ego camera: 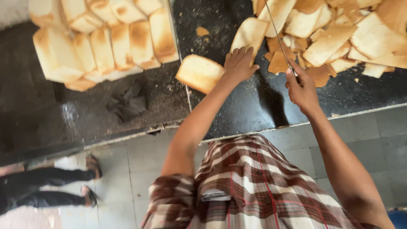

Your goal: The person trims the crusts from loaves of bread using a long knife on a black countertop, stacking the trimmed bread and the crusts separately.

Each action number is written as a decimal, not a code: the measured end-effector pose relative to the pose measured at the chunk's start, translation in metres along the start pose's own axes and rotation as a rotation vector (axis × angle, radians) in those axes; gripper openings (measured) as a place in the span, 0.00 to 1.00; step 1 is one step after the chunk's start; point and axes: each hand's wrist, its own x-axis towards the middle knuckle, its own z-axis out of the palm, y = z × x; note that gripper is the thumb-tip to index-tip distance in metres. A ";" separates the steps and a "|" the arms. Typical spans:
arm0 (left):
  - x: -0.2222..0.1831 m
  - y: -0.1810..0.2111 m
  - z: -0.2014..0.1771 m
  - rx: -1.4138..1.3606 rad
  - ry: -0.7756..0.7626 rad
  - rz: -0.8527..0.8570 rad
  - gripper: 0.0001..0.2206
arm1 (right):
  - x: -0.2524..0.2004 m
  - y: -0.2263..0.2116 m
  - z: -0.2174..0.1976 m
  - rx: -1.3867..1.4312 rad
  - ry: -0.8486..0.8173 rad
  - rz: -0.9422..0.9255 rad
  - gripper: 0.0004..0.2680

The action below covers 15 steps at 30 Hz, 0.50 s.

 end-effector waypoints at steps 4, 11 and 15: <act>0.048 0.007 0.027 0.069 -0.132 -0.232 0.50 | -0.016 -0.022 -0.003 0.031 0.109 -0.038 0.17; 0.142 -0.100 0.126 -0.618 0.061 -0.284 0.13 | -0.098 0.023 -0.030 -0.060 0.300 0.097 0.18; 0.175 -0.079 0.112 -0.262 0.000 -0.141 0.39 | -0.120 0.041 -0.047 -0.168 0.333 -0.008 0.18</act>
